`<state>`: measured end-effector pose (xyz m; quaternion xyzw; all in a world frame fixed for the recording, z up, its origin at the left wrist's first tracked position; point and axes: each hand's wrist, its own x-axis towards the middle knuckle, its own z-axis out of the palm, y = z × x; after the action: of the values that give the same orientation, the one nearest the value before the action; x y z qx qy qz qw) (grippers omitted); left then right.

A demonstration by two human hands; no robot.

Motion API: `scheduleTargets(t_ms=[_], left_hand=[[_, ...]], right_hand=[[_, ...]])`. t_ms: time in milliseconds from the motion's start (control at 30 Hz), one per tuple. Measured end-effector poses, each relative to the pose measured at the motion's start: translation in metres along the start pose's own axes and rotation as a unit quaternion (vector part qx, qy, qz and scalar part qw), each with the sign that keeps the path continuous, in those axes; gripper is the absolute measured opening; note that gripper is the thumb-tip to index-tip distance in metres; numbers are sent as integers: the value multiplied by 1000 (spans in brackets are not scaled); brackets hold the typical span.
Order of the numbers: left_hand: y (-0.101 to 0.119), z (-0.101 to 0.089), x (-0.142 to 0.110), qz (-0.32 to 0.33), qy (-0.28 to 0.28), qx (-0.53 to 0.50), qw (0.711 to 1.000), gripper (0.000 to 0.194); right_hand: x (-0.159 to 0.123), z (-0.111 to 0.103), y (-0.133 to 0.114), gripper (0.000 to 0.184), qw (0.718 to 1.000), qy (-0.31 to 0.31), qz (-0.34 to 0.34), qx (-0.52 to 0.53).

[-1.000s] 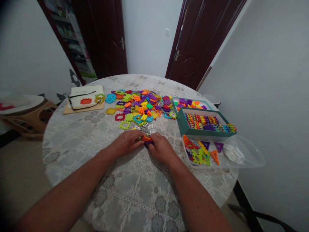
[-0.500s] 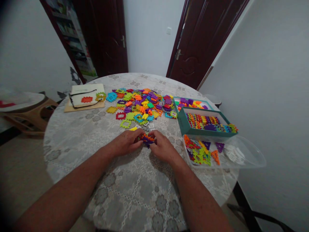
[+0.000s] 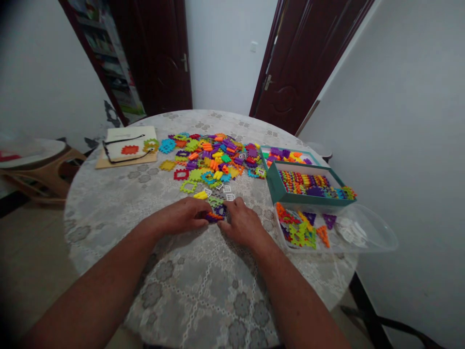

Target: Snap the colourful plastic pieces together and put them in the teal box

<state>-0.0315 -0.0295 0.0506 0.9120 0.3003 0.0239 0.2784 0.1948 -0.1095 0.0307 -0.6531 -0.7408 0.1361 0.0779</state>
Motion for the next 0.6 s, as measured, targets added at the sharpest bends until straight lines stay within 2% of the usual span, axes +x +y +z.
scheduleTargets(t_ms=[133, 300, 500, 600], left_hand=[[-2, 1, 0, -3, -7, -15, 1000, 21], [-2, 5, 3, 27, -2, -27, 999, 20], [2, 7, 3, 30, 10, -44, 999, 20], [1, 9, 3, 10, 18, -60, 998, 22]], right_hand=[[-2, -4, -1, 48, 1000, -10, -14, -21], [0, 0, 8, 40, 999, 9, -33, -29], [7, 1, 26, 32, 997, 64, -49, 14], [7, -1, 24, 27, 994, 55, -74, 54]])
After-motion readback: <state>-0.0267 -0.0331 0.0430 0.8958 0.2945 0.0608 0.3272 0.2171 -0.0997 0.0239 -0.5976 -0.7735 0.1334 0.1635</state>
